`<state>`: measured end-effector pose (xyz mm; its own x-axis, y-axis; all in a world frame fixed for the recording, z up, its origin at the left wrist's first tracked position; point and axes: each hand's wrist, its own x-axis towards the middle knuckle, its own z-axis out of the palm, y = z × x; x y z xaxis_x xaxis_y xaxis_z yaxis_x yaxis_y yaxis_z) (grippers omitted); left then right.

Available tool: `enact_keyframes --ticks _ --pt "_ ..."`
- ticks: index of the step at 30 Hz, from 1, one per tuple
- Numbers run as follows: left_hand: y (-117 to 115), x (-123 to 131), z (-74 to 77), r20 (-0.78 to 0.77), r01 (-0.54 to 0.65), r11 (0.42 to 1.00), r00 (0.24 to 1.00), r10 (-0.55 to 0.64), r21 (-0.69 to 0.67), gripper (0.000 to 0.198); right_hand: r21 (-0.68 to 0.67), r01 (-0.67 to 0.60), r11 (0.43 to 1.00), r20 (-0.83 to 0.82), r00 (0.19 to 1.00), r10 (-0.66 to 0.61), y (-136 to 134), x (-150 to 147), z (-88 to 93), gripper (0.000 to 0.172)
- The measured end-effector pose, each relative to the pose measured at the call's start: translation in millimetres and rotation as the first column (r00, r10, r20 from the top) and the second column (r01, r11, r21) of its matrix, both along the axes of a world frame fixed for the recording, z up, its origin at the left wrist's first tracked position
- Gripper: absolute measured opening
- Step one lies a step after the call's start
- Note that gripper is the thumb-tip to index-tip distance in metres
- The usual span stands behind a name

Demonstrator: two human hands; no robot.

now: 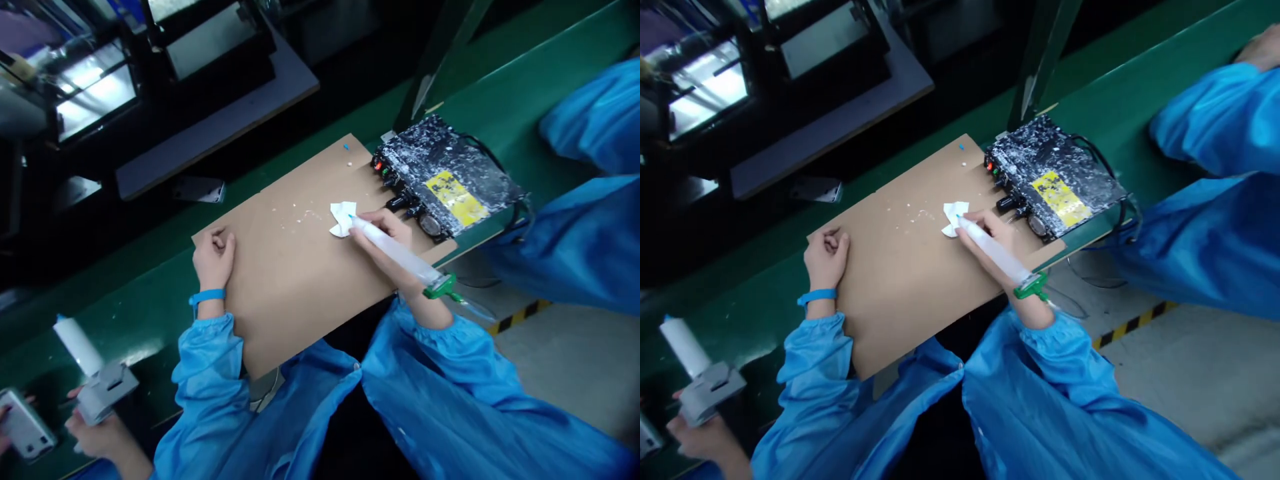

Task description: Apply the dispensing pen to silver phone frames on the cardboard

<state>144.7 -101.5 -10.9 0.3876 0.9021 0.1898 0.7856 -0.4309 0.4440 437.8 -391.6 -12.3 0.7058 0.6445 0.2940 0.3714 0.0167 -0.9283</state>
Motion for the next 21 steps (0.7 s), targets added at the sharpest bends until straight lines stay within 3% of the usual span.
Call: enact_keyframes --ticks 6,11,21 --pt "-5 4 4.4 -0.032 -0.004 1.0 0.999 0.004 -0.014 0.031 -0.042 0.045 0.998 -0.021 0.999 -0.046 -16 25 -10.0 0.032" --pt "-4 1 3.7 -0.016 -0.002 1.0 1.0 0.002 -0.018 0.033 -0.09 -0.021 0.996 0.012 1.0 0.022 -12 26 -7.3 0.027" --pt "-2 2 2.4 -0.006 -0.004 1.0 1.0 0.004 -0.004 0.036 -0.148 -0.004 0.989 0.04 0.999 0.01 -13 25 -1.5 0.026"
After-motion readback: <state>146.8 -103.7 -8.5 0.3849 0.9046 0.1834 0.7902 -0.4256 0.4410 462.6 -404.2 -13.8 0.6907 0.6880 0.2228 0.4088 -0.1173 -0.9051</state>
